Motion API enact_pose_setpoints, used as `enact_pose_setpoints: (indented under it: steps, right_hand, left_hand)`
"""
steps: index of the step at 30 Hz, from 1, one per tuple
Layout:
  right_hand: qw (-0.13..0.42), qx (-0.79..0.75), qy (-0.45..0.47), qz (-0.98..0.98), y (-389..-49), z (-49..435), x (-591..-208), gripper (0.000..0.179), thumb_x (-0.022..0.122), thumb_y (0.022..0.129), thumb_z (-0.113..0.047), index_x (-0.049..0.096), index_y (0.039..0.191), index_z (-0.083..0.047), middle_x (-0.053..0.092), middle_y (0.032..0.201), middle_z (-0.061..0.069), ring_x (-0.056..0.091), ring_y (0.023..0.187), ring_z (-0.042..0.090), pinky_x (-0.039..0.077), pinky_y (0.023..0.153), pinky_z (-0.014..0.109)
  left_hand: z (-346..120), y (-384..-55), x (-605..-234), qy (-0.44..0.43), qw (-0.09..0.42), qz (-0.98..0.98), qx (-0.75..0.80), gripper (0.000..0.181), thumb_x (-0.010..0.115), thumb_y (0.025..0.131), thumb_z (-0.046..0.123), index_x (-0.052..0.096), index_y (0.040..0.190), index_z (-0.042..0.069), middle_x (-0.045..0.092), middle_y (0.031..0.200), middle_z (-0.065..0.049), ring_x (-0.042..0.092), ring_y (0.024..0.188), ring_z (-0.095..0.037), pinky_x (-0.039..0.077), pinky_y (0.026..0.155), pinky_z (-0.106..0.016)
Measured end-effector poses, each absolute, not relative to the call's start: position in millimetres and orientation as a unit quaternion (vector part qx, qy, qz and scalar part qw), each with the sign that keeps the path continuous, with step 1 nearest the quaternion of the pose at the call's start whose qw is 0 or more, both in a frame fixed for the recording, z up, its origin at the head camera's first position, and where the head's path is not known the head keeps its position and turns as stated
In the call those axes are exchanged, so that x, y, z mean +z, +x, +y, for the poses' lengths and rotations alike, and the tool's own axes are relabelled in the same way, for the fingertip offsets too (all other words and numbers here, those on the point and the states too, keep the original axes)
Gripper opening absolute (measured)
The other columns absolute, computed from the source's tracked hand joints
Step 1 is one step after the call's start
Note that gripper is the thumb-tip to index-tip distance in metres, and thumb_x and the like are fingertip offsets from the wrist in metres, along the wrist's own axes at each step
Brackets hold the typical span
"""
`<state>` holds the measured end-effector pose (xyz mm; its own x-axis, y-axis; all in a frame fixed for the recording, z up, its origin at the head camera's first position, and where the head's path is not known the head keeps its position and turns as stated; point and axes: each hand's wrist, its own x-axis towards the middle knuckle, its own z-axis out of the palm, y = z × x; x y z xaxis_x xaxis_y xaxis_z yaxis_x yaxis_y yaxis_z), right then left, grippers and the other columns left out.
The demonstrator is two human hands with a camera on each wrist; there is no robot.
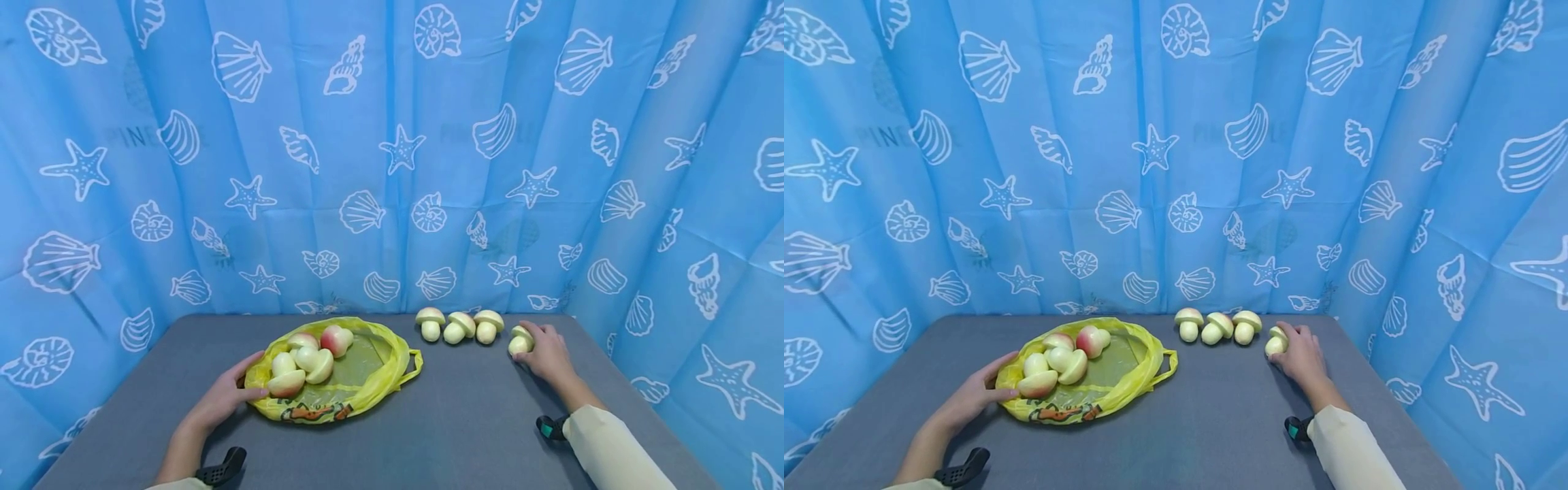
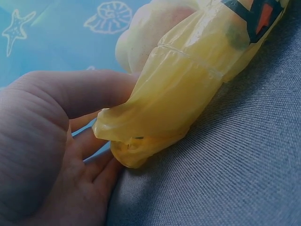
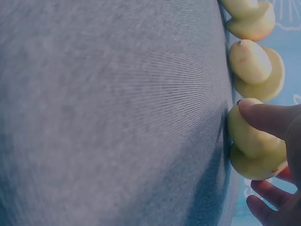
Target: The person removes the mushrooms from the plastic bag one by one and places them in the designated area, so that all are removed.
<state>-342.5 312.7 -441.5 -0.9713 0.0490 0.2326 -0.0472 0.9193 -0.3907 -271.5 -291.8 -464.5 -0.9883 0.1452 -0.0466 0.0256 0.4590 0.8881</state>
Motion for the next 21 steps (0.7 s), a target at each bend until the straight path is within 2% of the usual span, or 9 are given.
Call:
enact_pose_setpoints:
  steps: [21]
  right_hand:
    - [0.128,0.214,-0.01,-0.968,-361.6,314.5,-451.0,0.073,0.076,0.085,-0.017,0.038,0.145,-0.001,0.039,0.133,0.034,0.04,0.116,0.054,0.033,0.09,0.066]
  left_hand:
    - [-292.4,-273.1,-465.7,0.052,0.053,0.853,0.517,0.088,0.072,0.087,0.031,0.023,0.154,0.004,0.019,0.155,-0.028,0.02,0.14,-0.045,0.027,0.107,-0.058]
